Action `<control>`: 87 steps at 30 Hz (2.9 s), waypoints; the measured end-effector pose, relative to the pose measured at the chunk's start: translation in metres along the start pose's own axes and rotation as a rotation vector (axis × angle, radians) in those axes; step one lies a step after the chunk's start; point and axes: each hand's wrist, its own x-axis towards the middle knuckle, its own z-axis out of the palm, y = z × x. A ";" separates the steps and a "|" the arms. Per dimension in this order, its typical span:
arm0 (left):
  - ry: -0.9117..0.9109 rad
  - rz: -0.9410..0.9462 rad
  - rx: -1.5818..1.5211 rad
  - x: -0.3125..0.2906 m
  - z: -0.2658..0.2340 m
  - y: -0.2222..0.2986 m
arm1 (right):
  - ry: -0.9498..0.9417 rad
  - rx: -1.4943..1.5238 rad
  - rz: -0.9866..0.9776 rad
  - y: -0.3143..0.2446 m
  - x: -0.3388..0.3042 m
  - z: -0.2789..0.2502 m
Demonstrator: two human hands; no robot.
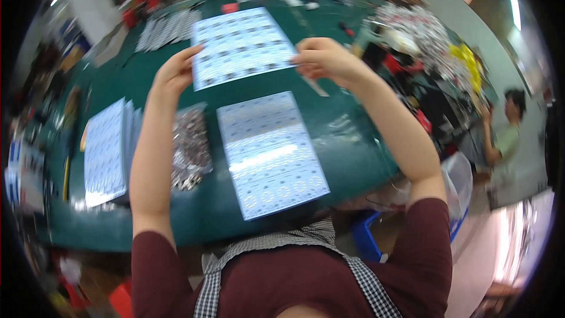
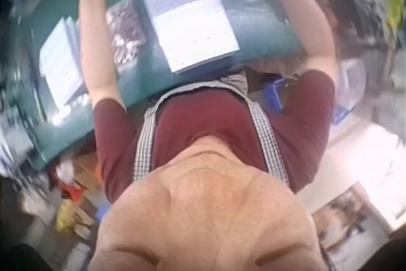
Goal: The person picks electronic components by hand from a plastic bag and places them into designated slots on printed circuit boards.
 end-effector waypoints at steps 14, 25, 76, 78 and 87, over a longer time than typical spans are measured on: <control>0.037 0.025 0.038 0.019 -0.100 0.037 | 0.330 -0.084 -0.026 0.015 -0.060 -0.127; 0.131 0.129 0.095 -0.018 -0.166 0.075 | 0.821 0.012 -0.099 0.040 -0.146 -0.285; 0.388 0.345 -0.034 -0.129 -0.160 0.103 | -0.195 -0.868 -0.509 0.097 0.230 0.057; 0.351 0.357 -0.088 -0.117 -0.171 0.111 | -0.262 -0.896 -0.487 0.108 0.255 0.103; 0.432 0.377 0.207 -0.021 -0.122 0.117 | -0.105 -0.574 -0.048 0.102 0.277 0.140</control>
